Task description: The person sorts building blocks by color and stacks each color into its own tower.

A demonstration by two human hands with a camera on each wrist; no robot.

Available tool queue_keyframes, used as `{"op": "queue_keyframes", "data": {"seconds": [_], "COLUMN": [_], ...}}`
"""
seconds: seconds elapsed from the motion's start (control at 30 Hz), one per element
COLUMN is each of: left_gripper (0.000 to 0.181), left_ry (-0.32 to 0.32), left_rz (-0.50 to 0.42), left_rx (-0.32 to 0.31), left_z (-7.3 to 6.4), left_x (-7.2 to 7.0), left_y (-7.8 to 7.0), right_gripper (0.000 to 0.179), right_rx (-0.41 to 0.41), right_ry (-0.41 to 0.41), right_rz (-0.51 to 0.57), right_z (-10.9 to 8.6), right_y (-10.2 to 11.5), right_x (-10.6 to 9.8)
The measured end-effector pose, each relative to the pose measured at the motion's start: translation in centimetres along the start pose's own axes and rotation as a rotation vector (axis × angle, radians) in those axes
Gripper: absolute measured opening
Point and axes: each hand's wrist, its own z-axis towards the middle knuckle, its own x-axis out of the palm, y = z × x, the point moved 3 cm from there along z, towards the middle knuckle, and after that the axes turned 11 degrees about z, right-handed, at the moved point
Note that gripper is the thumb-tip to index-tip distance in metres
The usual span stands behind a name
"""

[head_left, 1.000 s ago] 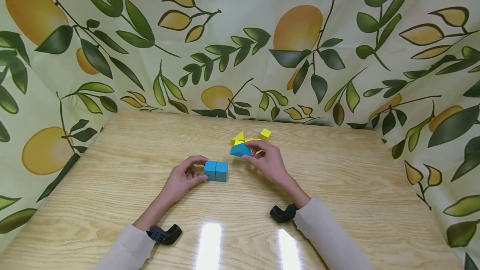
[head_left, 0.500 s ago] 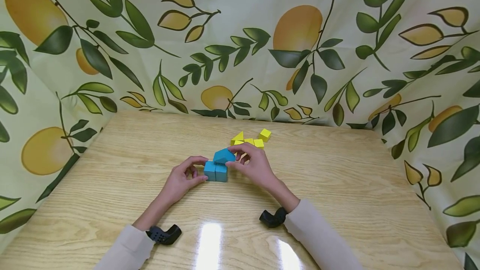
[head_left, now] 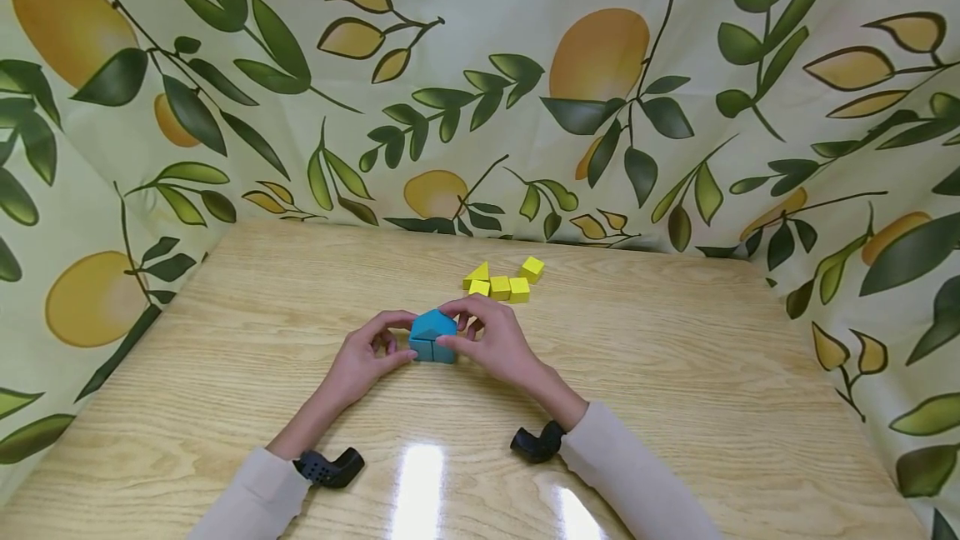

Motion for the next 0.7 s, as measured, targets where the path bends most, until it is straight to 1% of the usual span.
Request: {"op": "queue_keyframes", "data": {"seconds": [0.23,0.7], "left_gripper": [0.046,0.046], "left_ry": [-0.003,-0.002], "left_rz": [-0.001,0.004], "left_rx": [0.022,0.020], "left_z": [0.03,0.05], "left_x": [0.04,-0.02], "left_y": [0.07,0.03], "right_gripper": [0.034,0.034], "right_rx": [0.000,0.000], "right_ry": [0.005,0.009], "right_rz": [-0.007,-0.037], "right_z": [-0.02,-0.02], "right_y": [0.14,0.11], "right_x": [0.12,0.21]}}
